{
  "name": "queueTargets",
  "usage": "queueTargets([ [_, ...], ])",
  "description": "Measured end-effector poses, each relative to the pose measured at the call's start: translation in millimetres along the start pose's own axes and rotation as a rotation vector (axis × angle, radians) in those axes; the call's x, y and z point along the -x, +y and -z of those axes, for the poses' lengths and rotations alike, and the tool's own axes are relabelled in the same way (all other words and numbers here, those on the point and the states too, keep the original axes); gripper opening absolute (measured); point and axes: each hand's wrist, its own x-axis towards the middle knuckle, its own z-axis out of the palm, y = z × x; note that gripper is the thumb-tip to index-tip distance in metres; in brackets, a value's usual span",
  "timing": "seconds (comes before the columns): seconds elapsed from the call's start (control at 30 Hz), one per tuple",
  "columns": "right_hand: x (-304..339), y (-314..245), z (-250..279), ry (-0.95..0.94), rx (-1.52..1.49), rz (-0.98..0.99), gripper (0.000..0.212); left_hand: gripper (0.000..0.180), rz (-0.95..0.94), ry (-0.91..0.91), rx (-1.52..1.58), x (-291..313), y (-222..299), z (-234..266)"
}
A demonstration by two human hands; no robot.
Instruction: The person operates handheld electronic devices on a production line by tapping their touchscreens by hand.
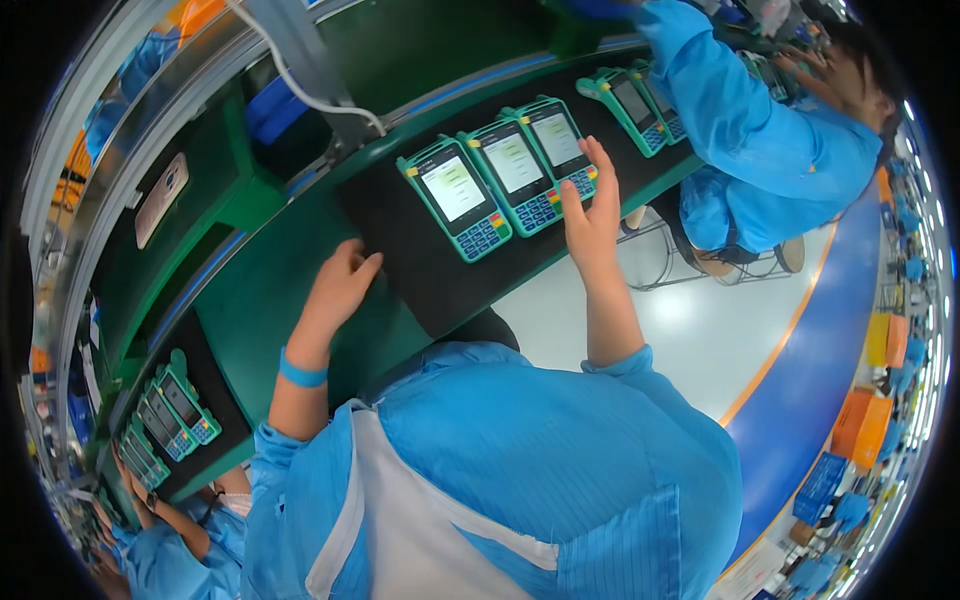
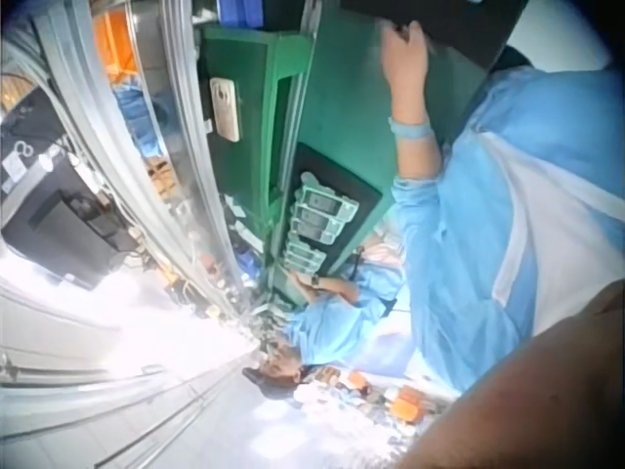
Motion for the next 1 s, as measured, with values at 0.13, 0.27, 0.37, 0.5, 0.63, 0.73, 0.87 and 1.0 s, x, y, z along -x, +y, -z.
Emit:
queueTargets([
  [0.13,-1.5,2.7,-4.4,0.058,0.17,0.027,0.053,0.044,-0.095,0.59,-0.634,65.2,-63.4,43.4],
  [0.27,4.1,0.4,-8.3,0.132,0.161,0.006,0.047,0.056,0.351,0.826,-1.018,142.4,-135.5,85.0],
  [0.37,12.1,-10.0,-26.5,0.089,0.107,0.098,0.042,0.054,0.477,0.824,-1.176,180.5,-169.3,101.5],
  [0.5,14.1,-30.0,-59.3,-0.07,-0.052,0.268,0.037,0.046,0.305,0.697,-1.364,184.2,-181.3,114.7],
  [0.63,11.8,-44.6,-88.7,-0.111,-0.24,0.386,0.035,0.03,0.317,0.569,-1.513,161.3,-178.2,139.3],
  [0.73,16.5,-50.9,-98.4,-0.254,-0.265,0.466,0.037,0.03,0.367,0.45,-1.484,145.1,-176.0,145.7],
  [0.87,29.1,-52.5,-111.6,-0.312,-0.41,0.412,0.05,0.038,0.28,0.464,-1.501,133.3,-161.4,133.5],
  [1.0,34.4,-50.9,-125.9,-0.378,-0.498,0.357,0.056,0.038,0.126,0.434,-1.386,99.1,-116.9,94.3],
])
